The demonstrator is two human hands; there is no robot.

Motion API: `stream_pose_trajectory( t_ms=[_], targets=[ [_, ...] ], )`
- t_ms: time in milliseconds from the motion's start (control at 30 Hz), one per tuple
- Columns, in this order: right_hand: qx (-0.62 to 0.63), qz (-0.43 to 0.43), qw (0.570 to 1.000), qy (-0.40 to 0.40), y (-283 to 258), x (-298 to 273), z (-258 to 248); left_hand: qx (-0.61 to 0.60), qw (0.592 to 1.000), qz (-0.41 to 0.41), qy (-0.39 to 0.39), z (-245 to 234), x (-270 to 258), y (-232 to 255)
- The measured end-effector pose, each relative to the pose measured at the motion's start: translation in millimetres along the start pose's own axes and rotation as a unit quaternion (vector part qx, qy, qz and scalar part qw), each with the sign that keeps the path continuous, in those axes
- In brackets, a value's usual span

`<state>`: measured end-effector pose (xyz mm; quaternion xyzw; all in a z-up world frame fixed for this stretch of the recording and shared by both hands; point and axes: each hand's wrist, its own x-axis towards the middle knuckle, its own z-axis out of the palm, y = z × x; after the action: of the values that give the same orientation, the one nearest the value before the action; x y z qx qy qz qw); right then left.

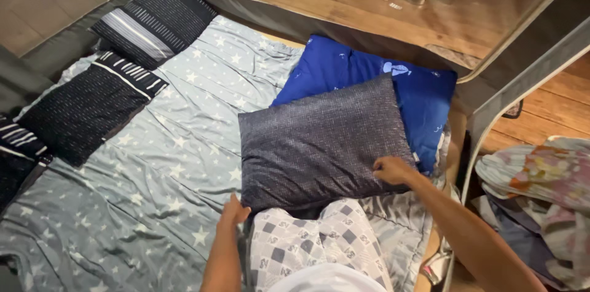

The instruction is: The person puts covers on pillows, folds and stacks the pillows on a bed, and spreads a duvet over the bed.

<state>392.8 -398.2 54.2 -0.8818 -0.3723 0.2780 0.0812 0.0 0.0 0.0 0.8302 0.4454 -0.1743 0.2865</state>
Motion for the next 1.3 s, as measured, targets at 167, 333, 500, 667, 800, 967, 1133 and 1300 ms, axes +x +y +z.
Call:
stream_pose_trajectory(
  t_ms=[167, 333, 500, 667, 800, 967, 1133, 1300],
  targets=[
    [0.035, -0.063, 0.997, -0.024, -57.9, -10.6, 9.3, -0.045, 0.999, 0.024, 0.005, 29.4, 10.3, -19.2],
    [-0.015, -0.122, 0.992, -0.038, -105.4, -2.4, 9.3, -0.049, 0.993, 0.101, 0.039, 26.0, 1.1, -19.5],
    [-0.021, -0.133, 0.988, -0.076, -149.5, -1.2, -7.5, -0.038, 0.99, 0.081, 0.108, 31.1, 21.5, -25.3],
    [0.074, -0.135, 0.987, -0.04, -194.6, 1.0, -32.7, -0.063, 0.947, 0.271, 0.161, -1.5, 50.1, -1.3],
    [0.172, -0.201, 0.961, 0.08, -242.5, -2.5, -48.1, -0.165, 0.93, 0.274, 0.183, -47.3, 38.8, 39.7],
    [0.225, -0.235, 0.936, 0.135, -303.6, -47.4, -86.0, -0.283, 0.895, 0.268, 0.216, -126.5, -32.6, 113.8],
    [0.154, -0.395, 0.859, 0.288, -336.1, -100.7, -126.4, -0.365, 0.858, 0.276, 0.234, -185.3, -120.0, 190.9],
    [0.094, -0.379, 0.803, 0.45, -348.5, -141.3, -155.2, -0.52, 0.796, 0.277, 0.135, -231.1, -195.1, 236.2]
  ],
)
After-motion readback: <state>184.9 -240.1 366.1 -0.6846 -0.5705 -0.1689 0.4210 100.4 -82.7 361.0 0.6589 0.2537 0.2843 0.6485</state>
